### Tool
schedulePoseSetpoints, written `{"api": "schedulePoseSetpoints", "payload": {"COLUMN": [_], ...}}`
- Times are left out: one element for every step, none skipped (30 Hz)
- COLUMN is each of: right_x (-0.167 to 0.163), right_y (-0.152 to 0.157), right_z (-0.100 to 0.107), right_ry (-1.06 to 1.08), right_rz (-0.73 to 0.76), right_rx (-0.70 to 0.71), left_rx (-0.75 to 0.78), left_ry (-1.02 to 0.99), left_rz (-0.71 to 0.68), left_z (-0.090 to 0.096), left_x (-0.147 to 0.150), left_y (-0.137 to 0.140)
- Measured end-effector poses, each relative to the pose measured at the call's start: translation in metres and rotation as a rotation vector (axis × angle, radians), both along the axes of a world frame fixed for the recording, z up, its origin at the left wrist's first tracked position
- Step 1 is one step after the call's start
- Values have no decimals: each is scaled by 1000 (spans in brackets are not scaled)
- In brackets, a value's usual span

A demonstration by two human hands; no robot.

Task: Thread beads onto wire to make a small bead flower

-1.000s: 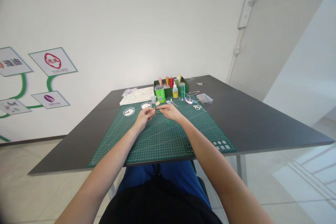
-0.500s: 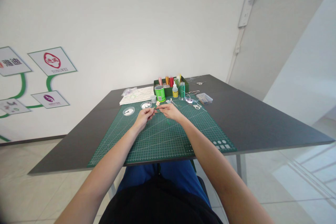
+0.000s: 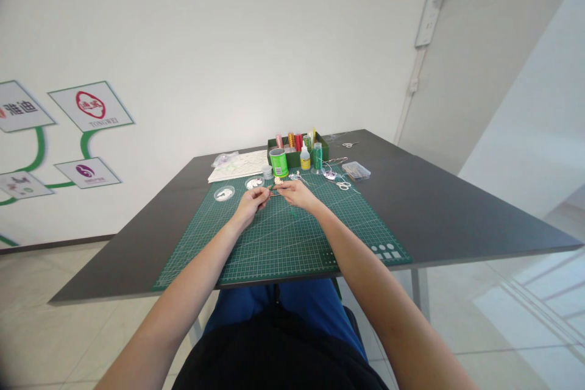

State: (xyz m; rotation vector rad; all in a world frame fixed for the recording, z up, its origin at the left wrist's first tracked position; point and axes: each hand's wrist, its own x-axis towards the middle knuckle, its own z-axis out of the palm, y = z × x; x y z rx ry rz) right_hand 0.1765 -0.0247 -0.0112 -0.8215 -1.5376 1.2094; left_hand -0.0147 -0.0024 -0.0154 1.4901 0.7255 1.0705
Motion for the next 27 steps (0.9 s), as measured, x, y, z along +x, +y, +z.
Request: {"api": "schedulePoseSetpoints", "payload": {"right_x": [0, 0, 0, 0, 0, 0, 0, 0, 0, 0, 1, 1, 1, 1, 1, 1, 1, 1, 1, 1, 1, 1, 1, 1, 1, 1, 1], "right_y": [0, 0, 0, 0, 0, 0, 0, 0, 0, 0, 0, 0, 0, 0, 0, 0, 0, 0, 0, 0, 0, 0, 0, 0, 0, 0, 0], "right_z": [0, 0, 0, 0, 0, -1, -1, -1, -1, -1, -1, -1, -2, -2, -2, -2, -2, -2, -2, -2, -2, -2, -2, -2, -1, -1, -1], "right_ry": [1, 2, 2, 1, -1, -4, -5, -5, -4, -4, -5, -8, -11, -13, -15, -16, -17, -17, -18, -18, -17, -16, -16, -17, -19, -22, -25], "right_rz": [2, 3, 3, 3, 3, 2, 0, -2, -3, -5, -7, -7, -7, -7, -8, -10, -11, -11, -11, -11, -12, -12, -11, -9, -6, -3, 0], "right_rx": [0, 2, 2, 3, 4, 5, 6, 8, 9, 9, 9, 8, 6, 6, 6, 6, 5, 4, 4, 4, 4, 6, 7, 8, 9, 11, 12], "left_rx": [-2, -3, -5, -7, -9, -10, -13, -15, -17, -19, -20, -19, -19, -20, -21, -22, -24, -27, -29, -32, -35, -39, -41, -42, -44, -46, -48], "left_ry": [-2, -3, -3, -4, -5, -6, -6, -8, -11, -14, -18, -21, -23, -24, -25, -27, -29, -30, -30, -28, -27, -27, -28, -30, -34, -38, -40], "left_rz": [1, 2, 2, 2, 2, 0, -1, -1, 0, 1, 1, 0, -3, -6, -9, -10, -11, -12, -14, -17, -20, -23, -26, -27, -27, -25, -25], "left_z": [0, 1, 1, 1, 2, 2, 2, 2, 2, 2, 1, 1, 1, 0, 0, 0, -1, -1, -1, -2, -2, -2, -2, -3, -3, -2, -2], "left_x": [0, 0, 0, 0, 1, 1, 1, 1, 1, 1, 1, 1, 1, 1, 1, 1, 0, 0, 0, 0, 0, 0, 0, 0, 0, 0, 0], "left_y": [0, -1, -1, -1, -1, -2, -2, -2, -1, -1, -1, -1, -1, 0, 0, 0, 0, 1, 1, 1, 1, 2, 2, 2, 2, 2, 2]}}
